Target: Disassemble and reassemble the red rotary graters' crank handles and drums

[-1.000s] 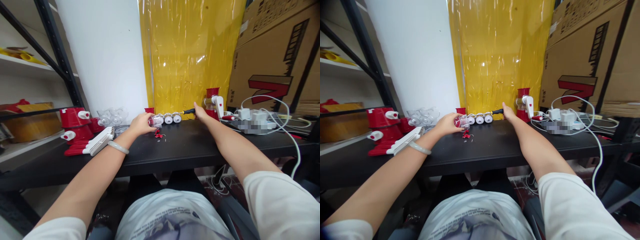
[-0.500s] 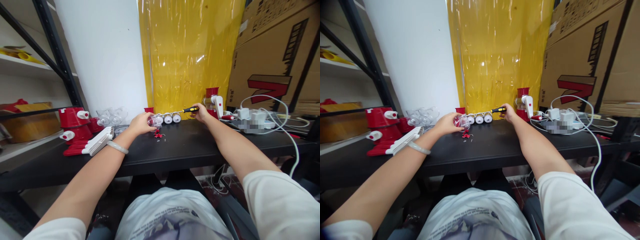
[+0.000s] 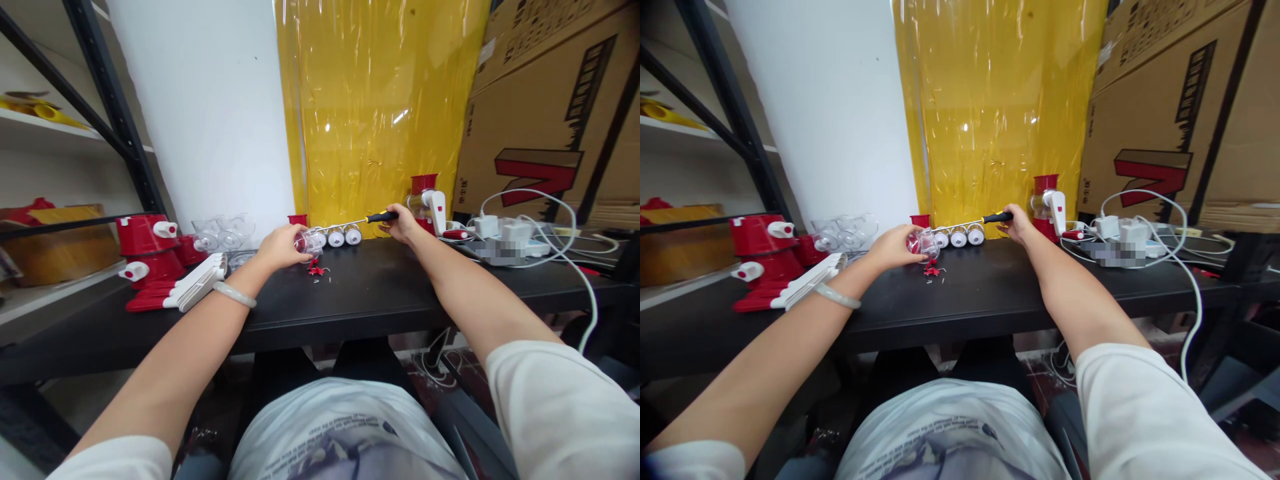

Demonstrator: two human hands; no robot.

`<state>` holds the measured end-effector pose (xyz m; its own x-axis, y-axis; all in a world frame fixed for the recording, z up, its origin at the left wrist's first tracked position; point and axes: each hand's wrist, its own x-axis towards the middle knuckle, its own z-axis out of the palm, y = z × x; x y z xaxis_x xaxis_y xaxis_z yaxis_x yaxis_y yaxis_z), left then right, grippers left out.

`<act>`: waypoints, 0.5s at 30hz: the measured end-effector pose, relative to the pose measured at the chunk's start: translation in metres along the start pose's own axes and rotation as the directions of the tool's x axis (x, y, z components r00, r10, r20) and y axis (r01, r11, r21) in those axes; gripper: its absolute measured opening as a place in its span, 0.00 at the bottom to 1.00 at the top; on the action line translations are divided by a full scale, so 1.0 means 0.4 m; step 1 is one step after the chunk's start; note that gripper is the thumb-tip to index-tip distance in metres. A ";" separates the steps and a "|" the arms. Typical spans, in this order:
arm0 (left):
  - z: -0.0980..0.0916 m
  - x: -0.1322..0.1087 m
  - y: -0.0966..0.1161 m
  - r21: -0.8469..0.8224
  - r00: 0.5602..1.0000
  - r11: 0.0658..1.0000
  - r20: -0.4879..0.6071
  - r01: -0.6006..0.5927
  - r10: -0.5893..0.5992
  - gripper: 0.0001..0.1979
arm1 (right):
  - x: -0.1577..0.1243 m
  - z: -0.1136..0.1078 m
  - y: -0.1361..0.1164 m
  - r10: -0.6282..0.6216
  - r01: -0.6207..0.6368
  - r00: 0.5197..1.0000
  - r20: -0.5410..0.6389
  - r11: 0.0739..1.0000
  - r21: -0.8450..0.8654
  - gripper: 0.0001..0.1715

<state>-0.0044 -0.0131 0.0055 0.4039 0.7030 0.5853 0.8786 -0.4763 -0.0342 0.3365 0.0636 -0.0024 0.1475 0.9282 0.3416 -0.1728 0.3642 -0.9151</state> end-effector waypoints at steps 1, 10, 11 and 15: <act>0.000 0.000 0.000 0.001 1.000 1.000 0.000 0.002 -0.002 0.36 | 0.000 0.001 -0.001 0.016 -0.015 1.000 -0.011 0.999 0.034 0.11; -0.001 -0.001 0.001 -0.002 1.000 1.000 0.003 -0.005 0.005 0.35 | -0.005 0.008 0.004 0.049 -0.073 0.988 -0.147 0.984 -0.164 0.18; -0.001 -0.001 0.000 0.000 1.000 1.000 0.003 -0.003 0.003 0.36 | -0.007 0.010 0.003 0.035 -0.052 0.991 -0.127 0.990 -0.134 0.15; 0.002 0.000 -0.001 0.003 1.000 1.000 0.000 0.007 -0.007 0.36 | -0.015 0.016 -0.006 0.044 -0.036 0.995 -0.093 0.995 0.091 0.09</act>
<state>-0.0047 -0.0125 0.0049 0.3974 0.7063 0.5859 0.8823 -0.4696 -0.0323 0.3297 0.0577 -0.0009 0.2301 0.9323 0.2792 -0.2661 0.3362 -0.9034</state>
